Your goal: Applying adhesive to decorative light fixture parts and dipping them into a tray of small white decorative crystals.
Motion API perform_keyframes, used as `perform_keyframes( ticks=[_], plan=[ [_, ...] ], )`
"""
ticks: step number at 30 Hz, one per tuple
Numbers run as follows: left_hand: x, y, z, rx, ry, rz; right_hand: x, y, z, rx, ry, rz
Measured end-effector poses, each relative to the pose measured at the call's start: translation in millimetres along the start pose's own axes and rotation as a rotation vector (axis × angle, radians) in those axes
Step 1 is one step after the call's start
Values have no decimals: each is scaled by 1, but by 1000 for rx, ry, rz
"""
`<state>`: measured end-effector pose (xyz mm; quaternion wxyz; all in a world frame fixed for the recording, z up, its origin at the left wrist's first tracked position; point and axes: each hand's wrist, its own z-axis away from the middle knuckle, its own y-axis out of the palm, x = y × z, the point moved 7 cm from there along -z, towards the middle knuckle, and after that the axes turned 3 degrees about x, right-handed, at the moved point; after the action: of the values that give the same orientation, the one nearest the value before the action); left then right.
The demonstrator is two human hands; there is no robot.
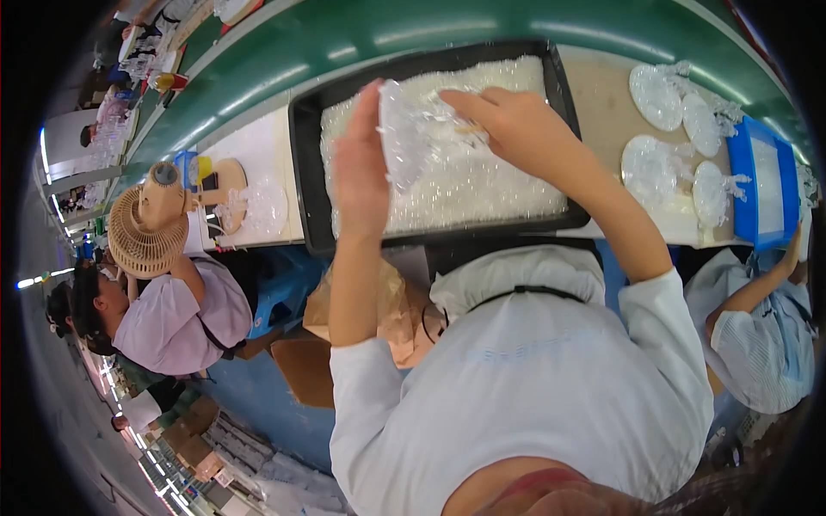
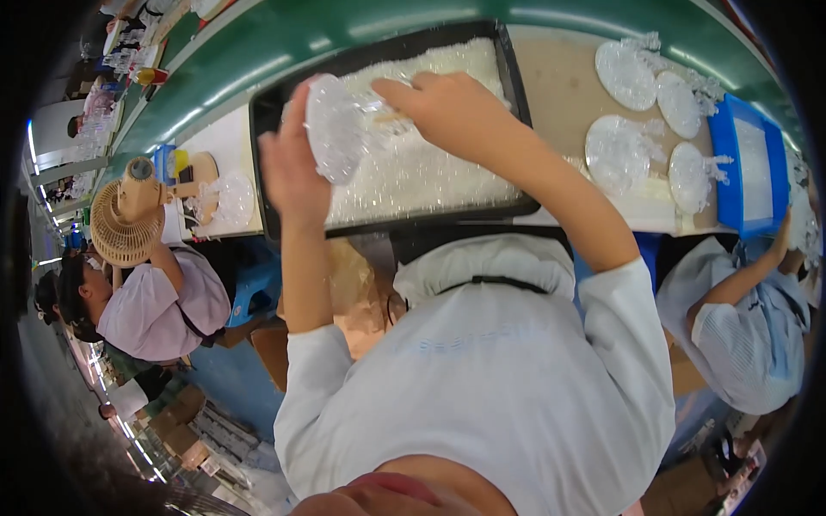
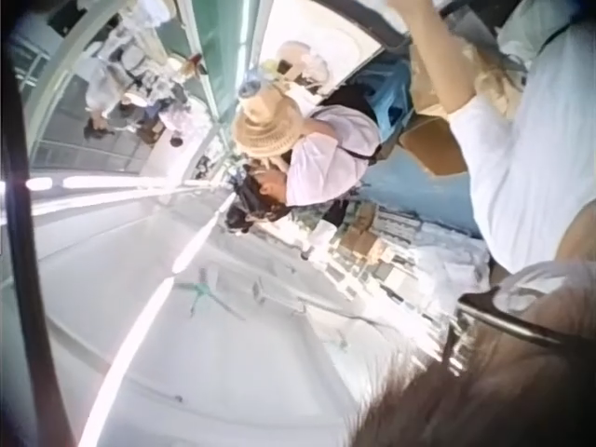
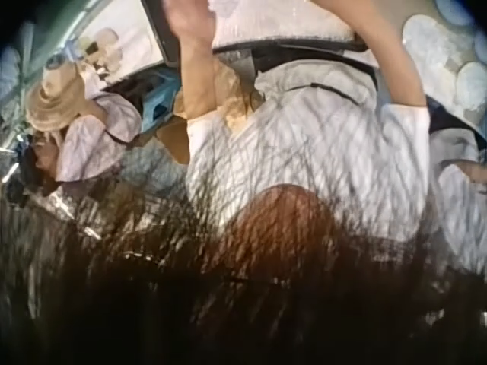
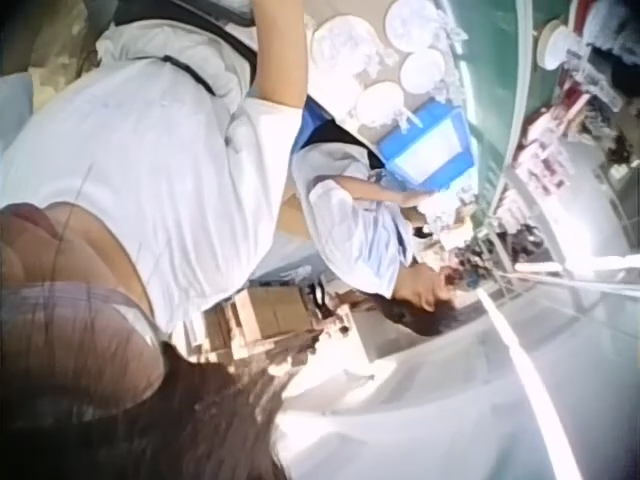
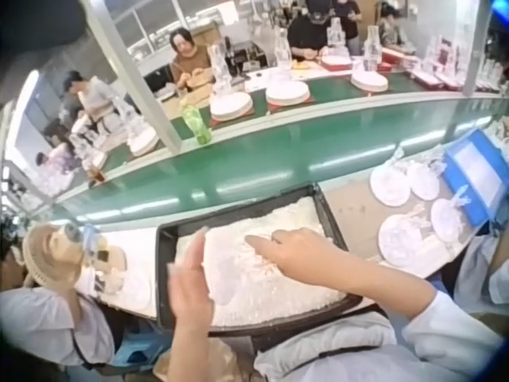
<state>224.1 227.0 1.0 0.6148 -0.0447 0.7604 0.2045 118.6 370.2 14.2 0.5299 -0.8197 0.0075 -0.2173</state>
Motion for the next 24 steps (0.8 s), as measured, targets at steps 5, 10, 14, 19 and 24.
perform_keyframes(
  ticks=[5,10,14,19,24],
  plan=[
    [-14,22,12,-32,46,-101,17,-4,1,-4,-24,-45],
    [-9,3,3,-125,-8,21,9,-6,3,-74,-24,-70],
    [-22,-30,-4,-112,238,-76,-8,-10,-2,-58,22,-98],
    [-3,-13,-1,-103,77,-57,-11,-14,-1,-33,-15,-115],
    [-6,-9,11,9,81,-74,1,-16,-9,-23,-77,-130]
  ],
)
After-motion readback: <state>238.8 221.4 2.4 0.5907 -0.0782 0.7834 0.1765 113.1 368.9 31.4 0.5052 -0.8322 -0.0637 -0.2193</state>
